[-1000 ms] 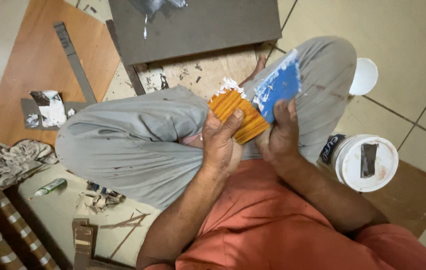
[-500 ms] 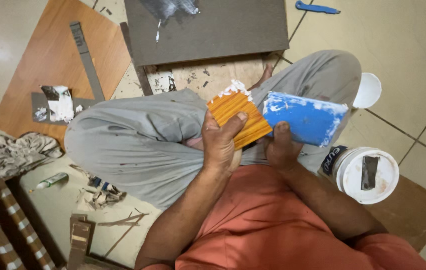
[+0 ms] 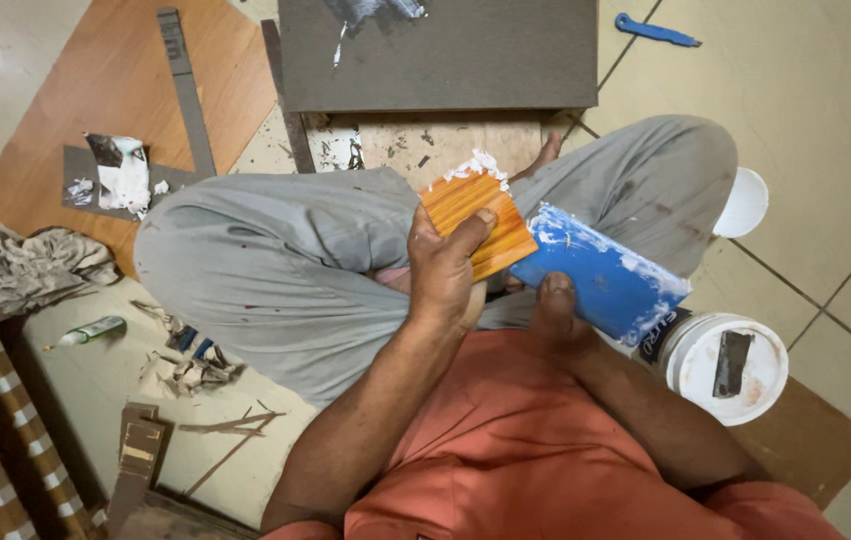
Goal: The person sits on the floor and uses a blue plastic scraper to apply white filler paste into the grooves of a small wooden piece. They repeatedly scrape filler from a metal sheet onto the wood, smoothing it into the grooves. Later, they spread filler onto a larger grey board.
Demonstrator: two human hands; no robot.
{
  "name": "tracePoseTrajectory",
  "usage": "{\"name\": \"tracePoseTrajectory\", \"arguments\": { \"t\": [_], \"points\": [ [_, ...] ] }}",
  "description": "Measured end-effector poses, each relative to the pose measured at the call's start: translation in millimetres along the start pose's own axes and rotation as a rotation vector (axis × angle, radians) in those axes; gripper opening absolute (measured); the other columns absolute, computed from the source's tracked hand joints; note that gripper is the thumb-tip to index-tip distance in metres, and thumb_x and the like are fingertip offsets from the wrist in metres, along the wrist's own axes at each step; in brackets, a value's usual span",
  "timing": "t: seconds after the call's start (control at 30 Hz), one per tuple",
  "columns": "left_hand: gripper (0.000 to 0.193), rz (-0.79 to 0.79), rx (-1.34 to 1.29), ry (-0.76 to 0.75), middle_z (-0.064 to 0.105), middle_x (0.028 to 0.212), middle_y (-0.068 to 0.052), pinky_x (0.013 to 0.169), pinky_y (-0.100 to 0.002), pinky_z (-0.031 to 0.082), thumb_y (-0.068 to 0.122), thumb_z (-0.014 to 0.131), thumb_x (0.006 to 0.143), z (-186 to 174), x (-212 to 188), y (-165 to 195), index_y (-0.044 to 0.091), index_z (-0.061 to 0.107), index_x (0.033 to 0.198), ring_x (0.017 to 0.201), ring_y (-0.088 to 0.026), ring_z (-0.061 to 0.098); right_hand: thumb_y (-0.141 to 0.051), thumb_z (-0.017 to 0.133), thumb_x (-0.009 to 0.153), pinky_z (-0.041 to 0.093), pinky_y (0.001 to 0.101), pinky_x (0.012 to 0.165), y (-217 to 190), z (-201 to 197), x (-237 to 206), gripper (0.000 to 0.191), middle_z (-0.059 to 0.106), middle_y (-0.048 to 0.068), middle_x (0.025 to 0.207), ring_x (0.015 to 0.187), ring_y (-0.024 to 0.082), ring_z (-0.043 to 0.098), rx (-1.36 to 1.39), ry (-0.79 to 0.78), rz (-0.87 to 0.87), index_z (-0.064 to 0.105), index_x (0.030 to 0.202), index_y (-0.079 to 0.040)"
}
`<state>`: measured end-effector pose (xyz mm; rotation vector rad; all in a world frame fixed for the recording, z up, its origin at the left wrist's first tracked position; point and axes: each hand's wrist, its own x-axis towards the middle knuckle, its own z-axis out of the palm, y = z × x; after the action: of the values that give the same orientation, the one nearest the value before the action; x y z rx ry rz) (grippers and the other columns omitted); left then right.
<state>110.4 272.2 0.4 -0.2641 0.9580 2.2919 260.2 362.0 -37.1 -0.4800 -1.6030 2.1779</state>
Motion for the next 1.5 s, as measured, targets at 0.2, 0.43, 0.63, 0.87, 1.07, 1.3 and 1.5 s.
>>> {"name": "tracePoseTrajectory", "arguments": {
  "t": [0.2,0.43,0.63,0.87,1.07,1.3,1.5],
  "points": [
    [0.052,0.040,-0.029,0.056,0.064,0.121,-0.014,0.100,-0.039,0.056,-0.006,0.065,0.088,-3.0,13.3,-4.8,-0.002,0.046,0.136,0.110,-0.023,0.067,-0.048,0.055,0.101,0.044,0.0343,0.085,13.1,-4.4,-6.6,0.063,0.055,0.012,0.115,0.098,0.019,0.052,-0.015,0.006,0.055,0.049,0.140,0.001],
    [0.050,0.108,-0.085,0.070,0.064,0.120,-0.015,0.097,-0.042,0.056,-0.004,0.066,0.093,-5.9,35.9,16.2,-0.003,0.046,0.139,0.108,-0.024,0.065,-0.044,0.055,0.100,0.050,0.0325,0.067,12.4,-7.3,-3.9,0.056,0.064,0.012,0.095,0.075,0.018,0.059,0.101,0.189,0.057,0.056,0.134,0.000],
    [0.050,-0.118,-0.088,-0.034,0.066,0.122,-0.014,0.098,-0.040,0.058,-0.006,0.063,0.091,-12.1,-6.3,-0.5,0.001,0.048,0.138,0.109,-0.023,0.068,-0.044,0.057,0.103,0.050,0.0312,0.061,7.1,-8.5,18.7,0.051,0.067,0.012,0.090,0.068,0.017,0.061,0.158,0.174,-0.007,0.058,0.130,0.000],
    [0.045,-0.329,-0.182,-0.207,0.064,0.121,-0.014,0.096,-0.042,0.057,0.002,0.065,0.098,-14.1,-18.7,-7.1,-0.001,0.050,0.140,0.109,-0.025,0.067,-0.045,0.058,0.108,0.051,0.0328,0.068,9.1,-8.7,9.2,0.046,0.067,0.011,0.093,0.072,0.019,0.063,0.324,0.103,0.048,0.057,0.125,-0.002],
    [0.052,-0.359,-0.167,-0.200,0.064,0.123,-0.013,0.101,-0.041,0.058,0.002,0.061,0.093,-8.4,-14.1,-3.8,0.004,0.048,0.143,0.113,-0.022,0.068,-0.042,0.057,0.109,0.051,0.0338,0.070,20.5,-26.8,-14.5,0.041,0.067,0.010,0.096,0.075,0.020,0.063,0.472,0.070,0.212,0.058,0.121,-0.003],
    [0.051,-0.094,-0.166,-0.080,0.063,0.119,-0.013,0.093,-0.045,0.061,0.003,0.063,0.096,2.6,-4.3,36.1,0.003,0.044,0.143,0.107,-0.027,0.067,-0.038,0.055,0.109,0.052,0.0334,0.072,15.7,-9.3,-27.7,0.037,0.067,0.010,0.097,0.077,0.020,0.063,0.272,-0.016,0.295,0.059,0.120,-0.003],
    [0.050,0.079,0.010,0.027,0.064,0.118,-0.011,0.087,-0.042,0.062,-0.002,0.063,0.091,-21.7,-5.8,64.2,0.002,0.048,0.139,0.102,-0.024,0.069,-0.034,0.054,0.109,0.053,0.0331,0.073,-0.6,1.2,5.9,0.034,0.067,0.010,0.098,0.079,0.019,0.063,0.217,0.032,0.147,0.060,0.119,-0.002]
  ]
}}
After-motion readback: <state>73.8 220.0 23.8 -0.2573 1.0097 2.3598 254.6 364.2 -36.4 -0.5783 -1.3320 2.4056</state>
